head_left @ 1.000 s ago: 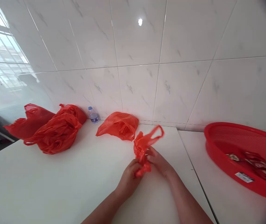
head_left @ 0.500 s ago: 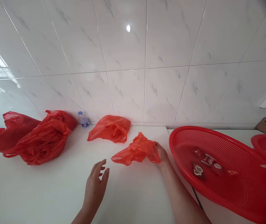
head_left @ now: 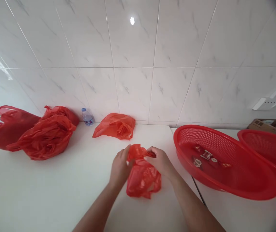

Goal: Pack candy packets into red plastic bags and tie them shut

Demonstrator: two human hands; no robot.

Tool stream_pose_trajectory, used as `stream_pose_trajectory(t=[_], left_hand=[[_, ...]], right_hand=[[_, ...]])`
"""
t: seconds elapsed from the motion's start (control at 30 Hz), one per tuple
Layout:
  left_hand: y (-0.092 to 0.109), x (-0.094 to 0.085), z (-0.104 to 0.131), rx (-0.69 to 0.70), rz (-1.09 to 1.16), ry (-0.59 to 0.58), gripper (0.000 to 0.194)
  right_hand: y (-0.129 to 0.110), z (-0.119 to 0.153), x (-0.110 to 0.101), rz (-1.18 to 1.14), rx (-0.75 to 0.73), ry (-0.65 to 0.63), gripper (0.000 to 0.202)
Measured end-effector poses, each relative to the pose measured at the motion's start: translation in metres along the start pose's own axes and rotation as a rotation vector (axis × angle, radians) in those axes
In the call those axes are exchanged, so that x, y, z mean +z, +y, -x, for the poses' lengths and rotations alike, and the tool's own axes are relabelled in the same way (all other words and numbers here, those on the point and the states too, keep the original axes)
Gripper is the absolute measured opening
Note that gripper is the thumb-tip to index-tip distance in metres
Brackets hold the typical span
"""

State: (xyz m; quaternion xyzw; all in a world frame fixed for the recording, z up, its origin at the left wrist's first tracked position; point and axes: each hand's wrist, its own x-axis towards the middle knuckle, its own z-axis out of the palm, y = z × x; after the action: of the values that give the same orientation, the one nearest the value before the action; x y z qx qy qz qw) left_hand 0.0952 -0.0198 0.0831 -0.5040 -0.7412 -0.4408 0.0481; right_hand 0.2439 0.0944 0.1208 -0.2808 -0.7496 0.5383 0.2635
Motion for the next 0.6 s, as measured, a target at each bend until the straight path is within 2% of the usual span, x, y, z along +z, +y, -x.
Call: stream_pose_trajectory(t=[0.03,0.1,0.17,0.27,0.33,0.37,0.4,0.5,0.53,0.6], left_hand=[[-0.008,-0.008,-0.005,-0.111,0.053,-0.024,0.029],[-0.019,-0.024,-0.01,-0.31,0.163,-0.02,0.022],[-0.021,-0.036,-0.009,-0.423,0.237,-0.011,0.018],[-0.011,-0.04,0.0,-0.454,0.289,-0.043,0.016],[-0.004,-0.038,0.005,-0.476,0.314,-0.052,0.017],[-0.001,-0.036,0.007,-0.49,0.327,-0.056,0.016],[0.001,-0.034,0.009,-0.505,0.347,-0.064,0.016],[0.007,-0.033,0.015,-0.536,0.503,-0.152,0.013],[0.009,-0.034,0.017,-0.539,0.599,-0.224,0.012],[0.008,-0.039,0.021,-0.537,0.825,-0.434,0.013]], right_hand=[[0.0,0.005,-0.009,0.035,0.019,0.004,0.011],[0.0,0.012,-0.027,0.103,0.063,0.046,0.01],[-0.003,0.016,-0.039,0.196,0.058,0.148,0.011],[-0.02,0.03,-0.034,0.395,-0.151,0.384,0.031],[-0.034,0.046,-0.018,0.456,-0.317,0.485,0.027],[-0.04,0.055,-0.007,0.456,-0.364,0.476,0.019],[-0.043,0.063,0.004,0.452,-0.38,0.411,0.013],[-0.036,0.068,0.029,0.561,-0.226,0.138,0.019],[-0.028,0.064,0.032,0.624,-0.139,0.1,0.021],[-0.009,0.051,0.03,0.689,-0.001,0.113,0.022]])
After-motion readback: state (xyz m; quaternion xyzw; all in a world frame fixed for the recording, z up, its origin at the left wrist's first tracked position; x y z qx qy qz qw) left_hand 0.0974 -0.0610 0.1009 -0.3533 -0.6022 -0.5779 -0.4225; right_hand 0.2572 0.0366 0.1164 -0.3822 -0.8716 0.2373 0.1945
